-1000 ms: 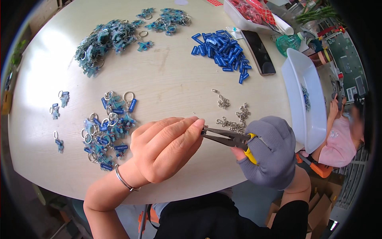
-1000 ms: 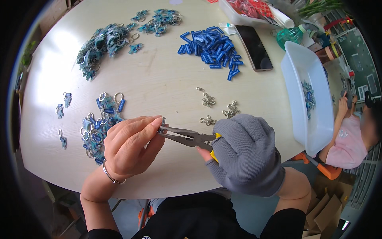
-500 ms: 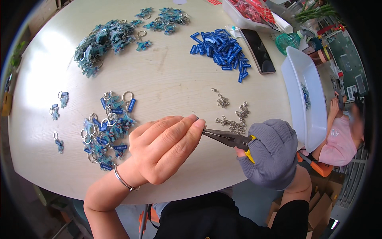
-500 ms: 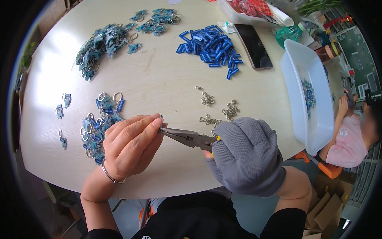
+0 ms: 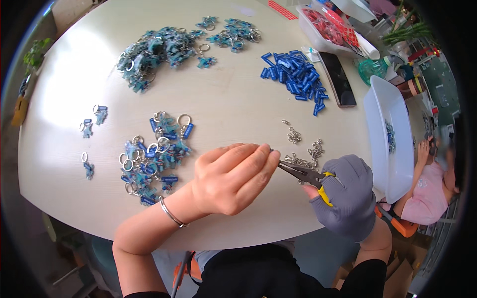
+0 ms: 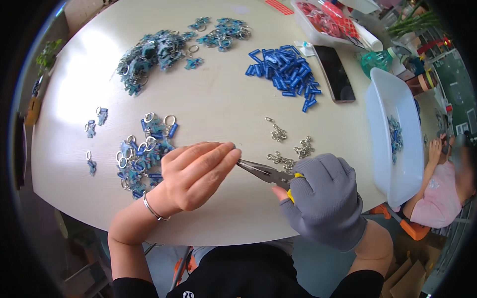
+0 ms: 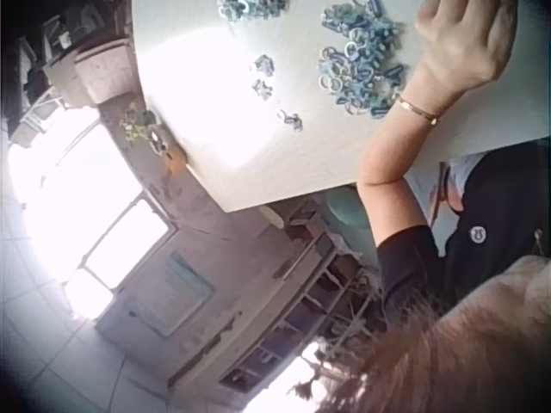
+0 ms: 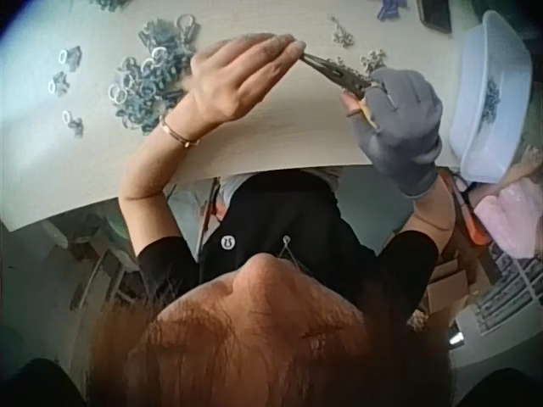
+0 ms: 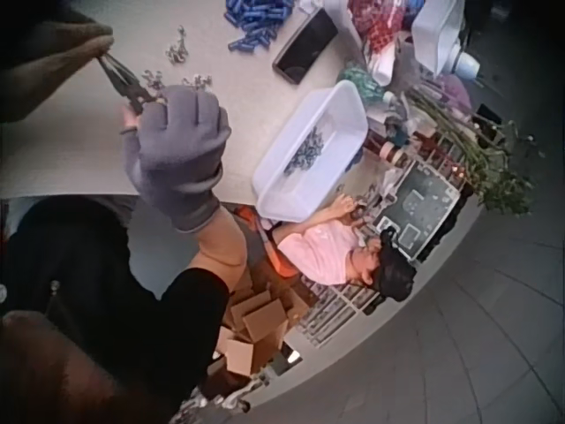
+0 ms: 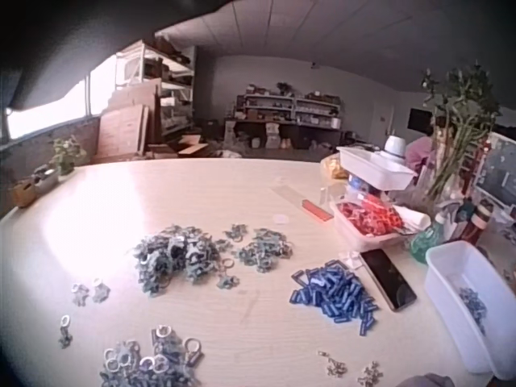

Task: The person assembles keychains by attaching blue rectangular tags and silver jump rings to existing keychains using pliers. The person picks up a keychain, uses the pliers to open a jump ring, attaches a tag, and then closes the ring. This process is repeated for multiple units on a white table.

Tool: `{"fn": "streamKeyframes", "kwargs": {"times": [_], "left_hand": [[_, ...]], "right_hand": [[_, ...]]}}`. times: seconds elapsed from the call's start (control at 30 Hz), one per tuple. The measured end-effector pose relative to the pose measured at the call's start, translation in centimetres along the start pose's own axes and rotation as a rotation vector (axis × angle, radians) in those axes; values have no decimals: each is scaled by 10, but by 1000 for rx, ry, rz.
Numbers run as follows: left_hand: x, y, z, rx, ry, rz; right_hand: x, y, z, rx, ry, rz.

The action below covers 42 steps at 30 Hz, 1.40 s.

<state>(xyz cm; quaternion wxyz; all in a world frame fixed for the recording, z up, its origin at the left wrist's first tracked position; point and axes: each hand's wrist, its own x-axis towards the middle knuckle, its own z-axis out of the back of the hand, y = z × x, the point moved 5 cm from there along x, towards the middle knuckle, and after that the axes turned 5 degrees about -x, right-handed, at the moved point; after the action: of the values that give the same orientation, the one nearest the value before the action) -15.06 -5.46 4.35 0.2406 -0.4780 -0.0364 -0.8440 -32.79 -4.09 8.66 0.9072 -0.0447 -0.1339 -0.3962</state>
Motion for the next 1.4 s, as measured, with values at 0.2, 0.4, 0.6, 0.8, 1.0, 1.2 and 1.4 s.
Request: {"fn": "streamKeyframes", "kwargs": {"times": [0.2, 0.4, 0.6, 0.8, 1.0, 1.2, 1.4], "left_hand": [[-5, 0, -5, -107, 93, 29], [-11, 2, 8, 90, 343, 240], [-40, 43, 46, 313, 792, 749], [-11, 93, 42, 327, 506, 728], [-3, 205, -2, 302, 431, 725], [-22, 193, -28, -67, 561, 844], [-24, 140, -14, 114, 474, 837]], "right_hand": [[-9, 1, -8, -91, -5, 67], [-3, -5, -21, 27, -27, 74], [-7, -23, -36, 138, -170, -26], [-9, -35, -48, 196, -247, -90], [-14, -50, -56, 239, -269, -142], [-15, -55, -55, 230, -264, -151], [-16, -54, -54, 233, -257, -147]]}}
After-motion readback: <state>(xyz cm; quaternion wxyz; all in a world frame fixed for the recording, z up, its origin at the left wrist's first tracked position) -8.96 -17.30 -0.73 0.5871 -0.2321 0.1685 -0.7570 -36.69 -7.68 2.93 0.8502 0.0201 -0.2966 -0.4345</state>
